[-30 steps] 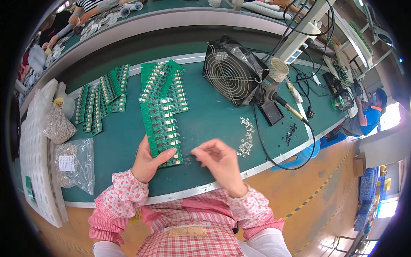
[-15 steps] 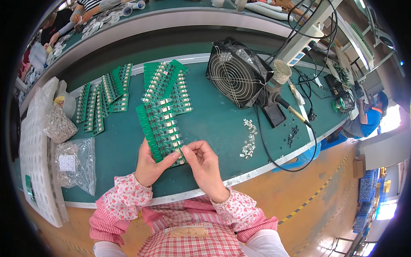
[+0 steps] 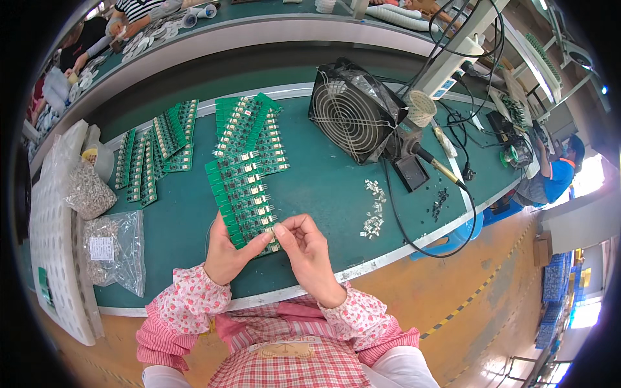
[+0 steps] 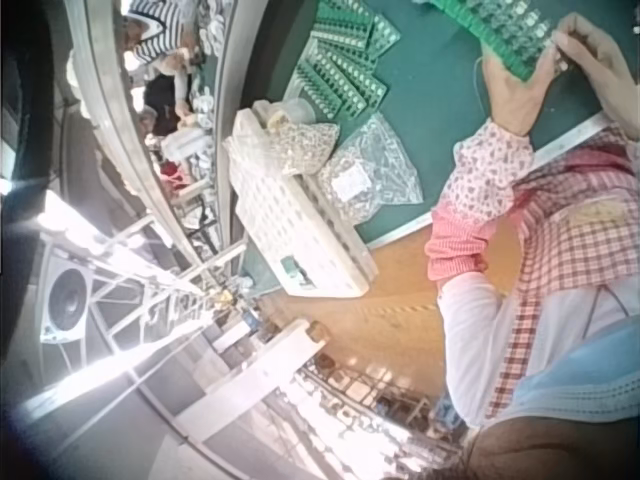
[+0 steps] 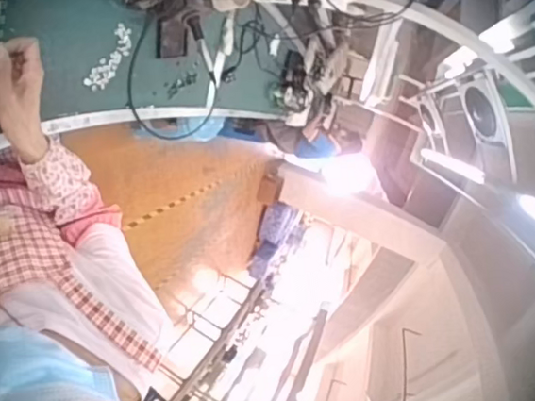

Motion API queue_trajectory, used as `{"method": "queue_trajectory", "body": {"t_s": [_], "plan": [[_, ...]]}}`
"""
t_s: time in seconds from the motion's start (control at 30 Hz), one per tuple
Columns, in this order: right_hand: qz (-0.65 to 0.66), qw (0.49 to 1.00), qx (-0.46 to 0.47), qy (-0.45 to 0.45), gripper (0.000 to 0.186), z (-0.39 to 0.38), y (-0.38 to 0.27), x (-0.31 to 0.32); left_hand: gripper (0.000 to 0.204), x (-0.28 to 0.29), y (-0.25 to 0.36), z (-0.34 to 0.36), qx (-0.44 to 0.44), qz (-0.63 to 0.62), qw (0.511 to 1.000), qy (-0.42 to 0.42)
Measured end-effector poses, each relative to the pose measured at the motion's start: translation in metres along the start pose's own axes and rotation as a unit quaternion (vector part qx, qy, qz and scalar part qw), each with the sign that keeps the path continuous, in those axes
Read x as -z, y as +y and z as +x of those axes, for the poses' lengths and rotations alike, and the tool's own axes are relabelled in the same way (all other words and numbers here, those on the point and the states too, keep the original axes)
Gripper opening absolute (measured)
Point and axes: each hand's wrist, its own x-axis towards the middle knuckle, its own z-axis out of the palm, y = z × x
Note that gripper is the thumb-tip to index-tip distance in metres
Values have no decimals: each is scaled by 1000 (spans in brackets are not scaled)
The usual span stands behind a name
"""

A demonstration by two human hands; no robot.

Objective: The person retrieves solder wire from a bin, solders components onto a circuit board strip using a soldering iron, and then inserts small electronic components into the strip by hand.

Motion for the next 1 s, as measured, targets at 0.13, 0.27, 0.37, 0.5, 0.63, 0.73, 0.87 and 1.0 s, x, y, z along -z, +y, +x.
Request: {"method": "queue_trajectory", "body": {"t_s": [0.13,0.27,0.37,0.5,0.63,0.73,0.87,1.0], "plan": [[30,999,-1,28,14,-1,-1,-5,51,-1,1,0,3,-19,1000,0],[40,998,-17,36,15,0,0,-6,51,-1,1,0,-2,-23,1000,0],[-29,998,29,50,17,1,3,-6,51,-1,0,-1,-4,-15,1000,1],[-76,993,66,65,17,1,11,-10,51,-3,1,-1,-6,-1,1000,5],[-57,994,60,75,14,0,15,-12,50,-4,3,-3,-1,-24,1000,14],[-36,995,51,84,14,0,18,-12,49,-5,3,-4,-2,-33,999,16],[-43,993,58,91,14,-1,19,-12,47,-7,3,-6,-1,-12,1000,16],[-37,992,70,103,15,1,17,-10,45,-8,3,-3,17,-27,999,14]]}}
